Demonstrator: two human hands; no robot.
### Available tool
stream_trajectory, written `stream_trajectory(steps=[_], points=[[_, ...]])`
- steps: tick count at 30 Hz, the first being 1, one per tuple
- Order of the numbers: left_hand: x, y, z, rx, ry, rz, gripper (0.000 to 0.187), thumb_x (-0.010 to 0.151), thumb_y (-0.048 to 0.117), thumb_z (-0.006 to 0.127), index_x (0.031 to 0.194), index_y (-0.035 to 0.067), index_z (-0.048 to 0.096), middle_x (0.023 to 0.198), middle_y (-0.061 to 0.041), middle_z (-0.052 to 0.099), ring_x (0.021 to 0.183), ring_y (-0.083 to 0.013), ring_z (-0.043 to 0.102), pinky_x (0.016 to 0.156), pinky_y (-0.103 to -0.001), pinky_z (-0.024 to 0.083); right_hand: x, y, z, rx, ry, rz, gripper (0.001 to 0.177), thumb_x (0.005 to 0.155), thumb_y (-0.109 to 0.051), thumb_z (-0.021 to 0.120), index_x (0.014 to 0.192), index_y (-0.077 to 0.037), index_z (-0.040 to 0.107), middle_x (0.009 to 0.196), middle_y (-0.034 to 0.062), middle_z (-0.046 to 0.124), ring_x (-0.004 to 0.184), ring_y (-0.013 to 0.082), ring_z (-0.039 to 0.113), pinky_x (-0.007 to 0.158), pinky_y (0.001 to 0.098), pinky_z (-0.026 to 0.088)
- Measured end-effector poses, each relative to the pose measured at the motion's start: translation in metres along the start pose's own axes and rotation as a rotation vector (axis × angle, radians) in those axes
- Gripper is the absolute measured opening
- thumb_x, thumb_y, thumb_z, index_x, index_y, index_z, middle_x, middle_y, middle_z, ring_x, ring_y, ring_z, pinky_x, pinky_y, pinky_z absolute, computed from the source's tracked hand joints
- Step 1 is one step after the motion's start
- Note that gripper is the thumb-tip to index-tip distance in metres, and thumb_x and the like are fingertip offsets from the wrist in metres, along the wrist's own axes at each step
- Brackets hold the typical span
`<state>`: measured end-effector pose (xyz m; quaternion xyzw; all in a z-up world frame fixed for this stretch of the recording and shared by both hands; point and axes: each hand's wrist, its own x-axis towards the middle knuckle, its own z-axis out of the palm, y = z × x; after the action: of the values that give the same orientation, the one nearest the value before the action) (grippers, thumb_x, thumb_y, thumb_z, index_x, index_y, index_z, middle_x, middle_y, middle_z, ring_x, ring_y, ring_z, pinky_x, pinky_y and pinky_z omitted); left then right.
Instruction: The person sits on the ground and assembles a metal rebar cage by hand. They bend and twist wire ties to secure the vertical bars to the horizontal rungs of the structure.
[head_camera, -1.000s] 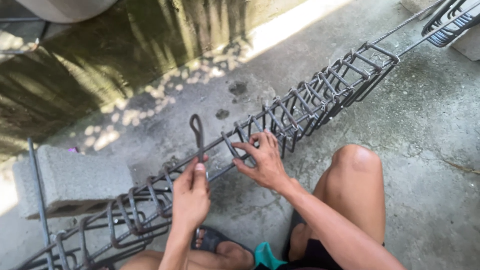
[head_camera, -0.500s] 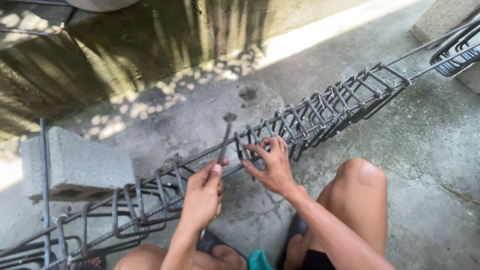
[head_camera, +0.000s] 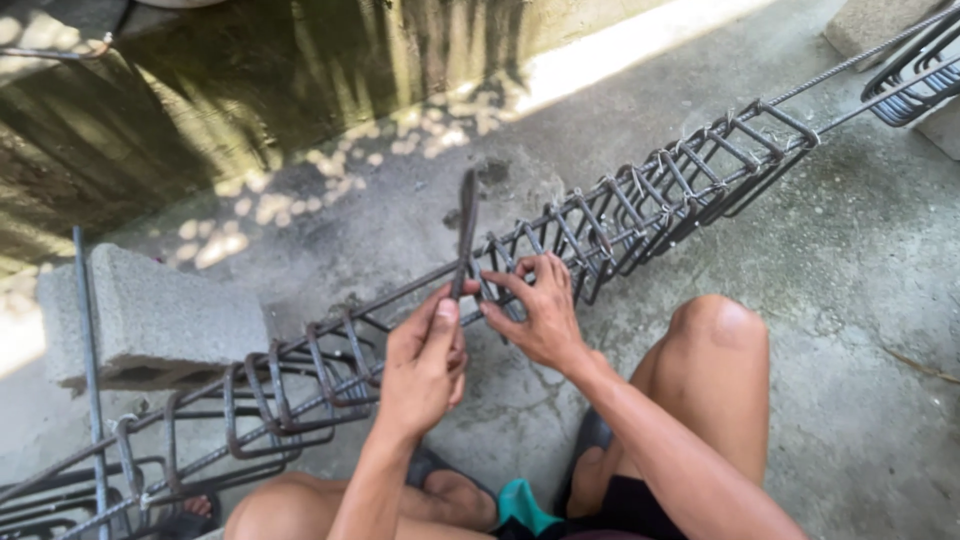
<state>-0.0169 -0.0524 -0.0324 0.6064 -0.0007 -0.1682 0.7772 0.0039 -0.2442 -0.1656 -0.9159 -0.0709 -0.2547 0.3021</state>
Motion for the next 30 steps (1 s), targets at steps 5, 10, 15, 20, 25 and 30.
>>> stream_trajectory(steps=[5, 10, 15, 20, 25, 30], points=[[0.011, -0.030, -0.002, -0.047, 0.070, -0.390, 0.033, 0.105, 0.028, 0.051, 0.126, 0.011, 0.070, 0.059, -0.002, 0.039, 0.037, -0.0094, 0.027, 0.028, -0.028, 0.024, 0.012, -0.027, -0.023, 0.014, 0.021, -0.007, 0.039, 0.081, -0.036, 0.082, 0.116, -0.018, 0.076, 0.105, 0.0085, 0.051, 0.105, 0.0307, 0.050, 0.101, 0.0454, 0.040], [-0.012, -0.016, -0.004, 0.013, 0.015, -0.105, 0.033, 0.102, 0.022, 0.054, 0.128, 0.007, 0.068, 0.057, 0.000, 0.043, 0.033, -0.0089, 0.034, 0.028, -0.027, 0.029, 0.011, -0.033, -0.029, 0.035, 0.033, -0.004, 0.041, 0.080, -0.037, 0.083, 0.117, -0.018, 0.078, 0.100, 0.0068, 0.051, 0.098, 0.0275, 0.052, 0.109, 0.0479, 0.036], [-0.025, 0.035, -0.017, 0.679, -0.012, 0.403, 0.031, 0.095, 0.012, 0.063, 0.124, 0.001, 0.066, 0.107, -0.007, 0.077, 0.082, -0.0148, 0.070, 0.076, -0.027, 0.057, 0.016, -0.025, -0.038, 0.220, -0.206, 0.130, 0.038, 0.095, -0.048, 0.062, 0.118, -0.022, 0.077, 0.115, 0.0093, 0.052, 0.118, 0.0291, 0.047, 0.110, 0.0527, 0.032], [-0.022, 0.041, -0.037, 0.915, 0.125, 0.640, 0.027, 0.091, -0.002, 0.057, 0.116, 0.004, 0.066, 0.107, -0.007, 0.069, 0.094, -0.0231, 0.064, 0.086, -0.034, 0.049, 0.019, -0.050, -0.067, 0.670, -0.017, 0.201, 0.040, 0.105, -0.031, 0.049, 0.130, -0.004, 0.064, 0.131, 0.0090, 0.058, 0.127, 0.0246, 0.052, 0.112, 0.0385, 0.041], [-0.021, 0.016, -0.058, 1.061, 0.060, 0.766, 0.040, 0.079, -0.006, 0.062, 0.114, 0.012, 0.071, 0.111, -0.002, 0.071, 0.100, -0.0213, 0.062, 0.098, -0.037, 0.041, 0.006, -0.065, -0.103, 1.465, -0.274, 0.592, 0.099, 0.090, -0.077, 0.025, 0.145, 0.001, 0.050, 0.132, 0.0192, 0.065, 0.084, 0.0265, 0.073, 0.063, 0.0364, 0.060], [-0.018, 0.004, -0.065, 1.278, 0.056, 0.855, 0.048, 0.074, -0.001, 0.063, 0.116, 0.020, 0.069, 0.116, 0.007, 0.069, 0.123, -0.0208, 0.056, 0.124, -0.054, 0.020, -0.015, -0.056, -0.107, 1.362, -0.351, 1.008, 0.044, 0.100, -0.029, 0.056, 0.129, 0.004, 0.061, 0.113, 0.0196, 0.071, 0.063, 0.0282, 0.072, 0.048, 0.0300, 0.056]])
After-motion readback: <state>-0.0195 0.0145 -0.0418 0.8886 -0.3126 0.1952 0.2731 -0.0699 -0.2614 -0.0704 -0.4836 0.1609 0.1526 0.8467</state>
